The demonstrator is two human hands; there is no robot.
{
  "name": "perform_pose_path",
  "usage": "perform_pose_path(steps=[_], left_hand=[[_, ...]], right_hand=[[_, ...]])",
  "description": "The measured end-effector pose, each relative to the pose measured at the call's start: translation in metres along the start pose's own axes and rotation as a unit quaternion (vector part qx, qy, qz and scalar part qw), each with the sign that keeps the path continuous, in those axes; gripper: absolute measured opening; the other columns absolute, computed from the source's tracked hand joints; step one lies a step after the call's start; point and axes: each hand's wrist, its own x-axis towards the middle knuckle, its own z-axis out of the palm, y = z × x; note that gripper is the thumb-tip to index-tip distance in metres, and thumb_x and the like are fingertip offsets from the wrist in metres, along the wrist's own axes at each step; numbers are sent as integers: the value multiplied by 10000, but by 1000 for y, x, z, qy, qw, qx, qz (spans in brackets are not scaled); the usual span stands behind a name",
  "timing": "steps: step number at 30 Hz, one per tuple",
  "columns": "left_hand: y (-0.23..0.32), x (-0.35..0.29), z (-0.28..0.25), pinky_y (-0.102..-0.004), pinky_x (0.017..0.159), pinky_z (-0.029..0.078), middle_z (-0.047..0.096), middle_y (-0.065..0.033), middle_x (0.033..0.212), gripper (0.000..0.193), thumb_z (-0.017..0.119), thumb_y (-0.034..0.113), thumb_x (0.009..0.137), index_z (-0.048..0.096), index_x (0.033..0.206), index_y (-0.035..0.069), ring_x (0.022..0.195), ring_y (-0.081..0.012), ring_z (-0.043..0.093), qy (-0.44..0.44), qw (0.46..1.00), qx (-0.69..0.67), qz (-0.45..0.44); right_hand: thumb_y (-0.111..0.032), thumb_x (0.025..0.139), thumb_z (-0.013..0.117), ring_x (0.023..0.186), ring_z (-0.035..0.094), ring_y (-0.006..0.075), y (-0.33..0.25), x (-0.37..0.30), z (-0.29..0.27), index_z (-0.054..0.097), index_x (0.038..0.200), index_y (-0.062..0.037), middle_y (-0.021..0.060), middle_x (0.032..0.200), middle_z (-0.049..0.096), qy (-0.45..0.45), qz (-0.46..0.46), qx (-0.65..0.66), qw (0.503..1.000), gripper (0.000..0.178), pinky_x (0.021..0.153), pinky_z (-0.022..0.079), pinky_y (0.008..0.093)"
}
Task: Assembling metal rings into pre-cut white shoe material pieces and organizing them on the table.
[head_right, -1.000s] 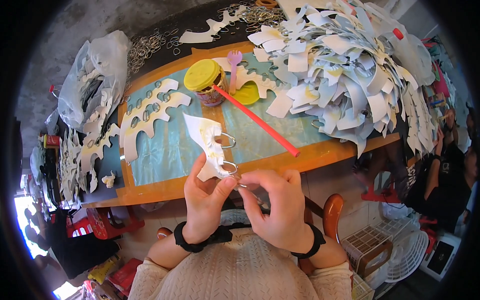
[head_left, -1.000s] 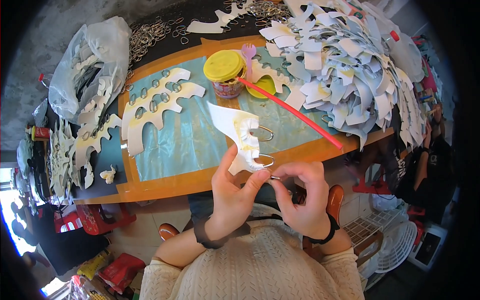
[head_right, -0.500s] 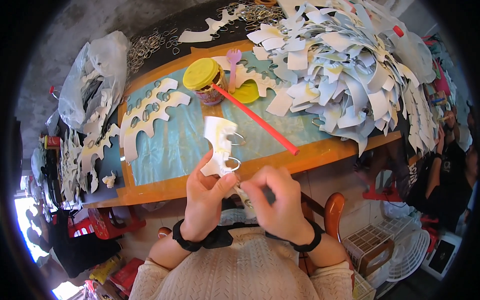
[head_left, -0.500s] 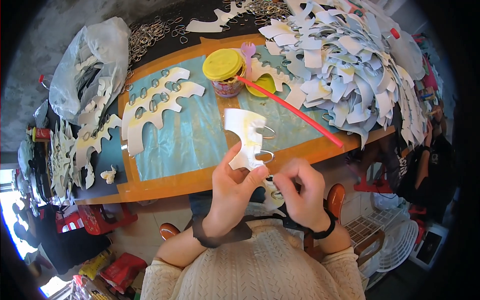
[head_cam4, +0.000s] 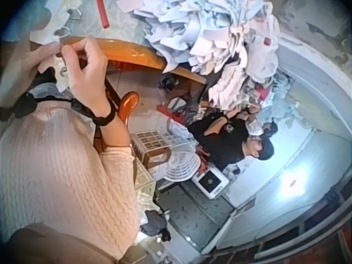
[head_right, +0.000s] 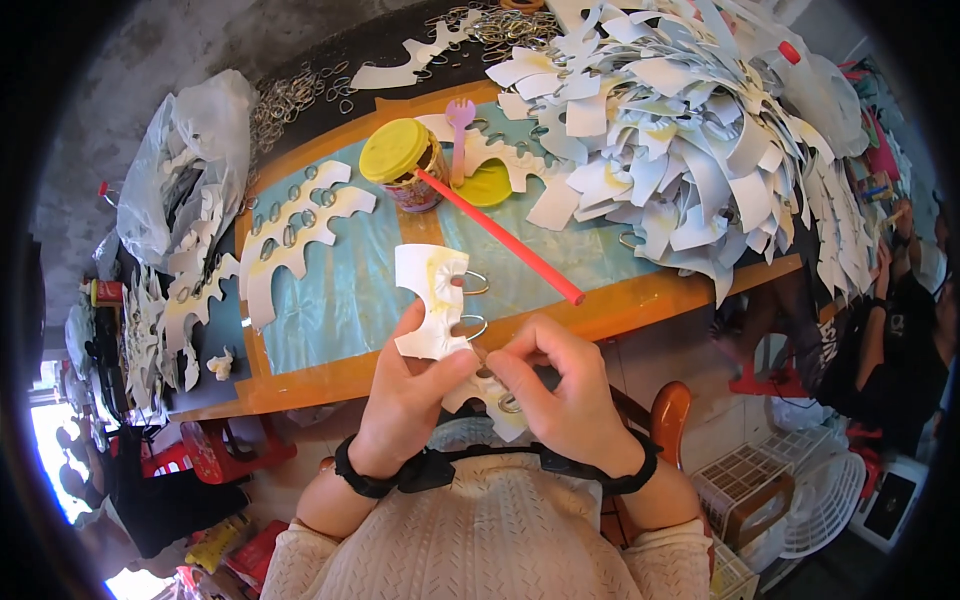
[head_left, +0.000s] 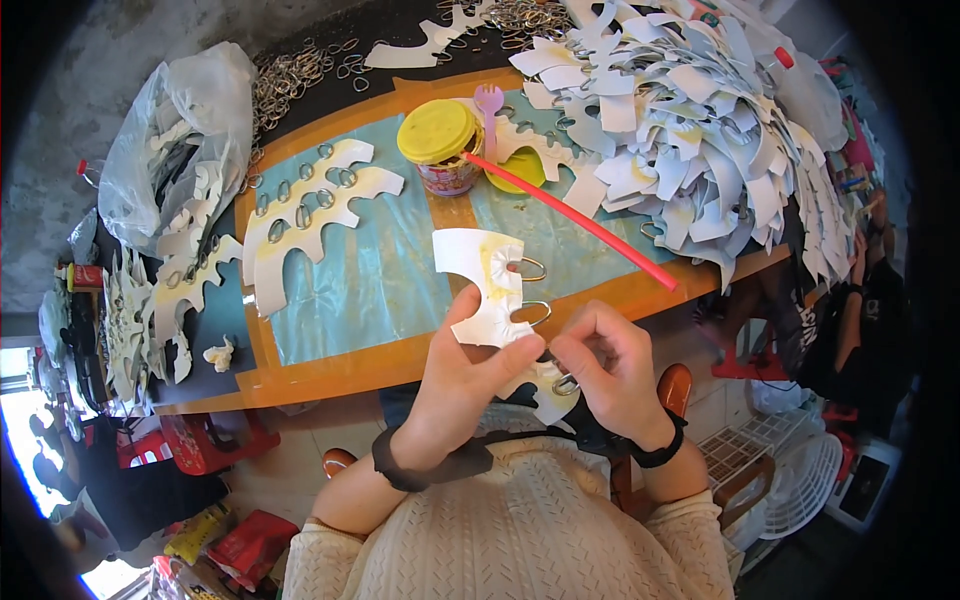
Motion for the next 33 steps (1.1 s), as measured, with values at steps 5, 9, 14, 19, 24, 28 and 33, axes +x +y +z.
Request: perform_pose_path(steps=[5, 9, 14, 19, 24, 28, 33], left_hand=[[-1, -5, 4, -203, 703, 460, 577, -25, 1005, 532, 658, 27, 834, 400, 1299, 19, 855, -62, 541, -3, 991, 117, 69], [-4, -2, 7, -207, 706, 463, 578, -26, 1005, 522, 652, 29, 840, 404, 1299, 13, 858, -66, 544, 8, 992, 105, 70], [-3, -1, 6, -210, 702, 464, 580, -31, 1006, 498, 634, 17, 852, 405, 1293, 6, 860, -72, 547, 27, 991, 79, 108], [-6, 0, -2, -230, 702, 469, 583, -34, 1011, 482, 629, 43, 860, 408, 1288, 24, 861, -89, 564, 15, 997, 36, 70], [-2, 9, -8, -300, 805, 457, 547, -33, 1016, 454, 545, 99, 908, 370, 1321, 33, 925, -131, 541, -46, 995, -67, -65], [4, 7, -9, -291, 847, 448, 540, -48, 1089, 530, 553, 89, 901, 303, 1366, 33, 985, -127, 529, -84, 993, -72, -29], [-1, -2, -9, -298, 884, 457, 536, -96, 1159, 694, 618, -45, 832, 223, 1400, 5, 1007, -146, 549, -65, 989, 125, 46]], right_hand=[[-50, 806, 645, 614, 514, 195, -3, -6, 0, 560, 790, -24, 72, 742, 597, -7, -78, -167, 983, 90, 609, 401, 293], [-74, 802, 643, 604, 493, 232, 2, -4, 0, 574, 779, -45, 63, 759, 609, 25, -37, -104, 994, 78, 642, 377, 314], [-96, 804, 644, 615, 521, 214, -11, 1, -7, 569, 792, -57, 38, 737, 600, -77, -123, -261, 954, 85, 689, 355, 315], [-73, 814, 630, 631, 541, 185, -9, 1, -7, 552, 810, -47, 35, 722, 585, -79, -130, -262, 953, 82, 678, 361, 304], [-37, 853, 584, 666, 529, 106, 2, 0, -5, 535, 821, -7, 32, 739, 556, -92, 17, 5, 996, 66, 661, 403, 251], [-42, 872, 561, 709, 507, 82, 2, -1, -7, 525, 827, 7, 34, 764, 540, -71, 7, 12, 997, 76, 648, 413, 224], [-73, 874, 573, 714, 495, 84, -1, 0, -5, 530, 823, -5, 33, 768, 546, -39, -90, -144, 985, 96, 634, 395, 232]])
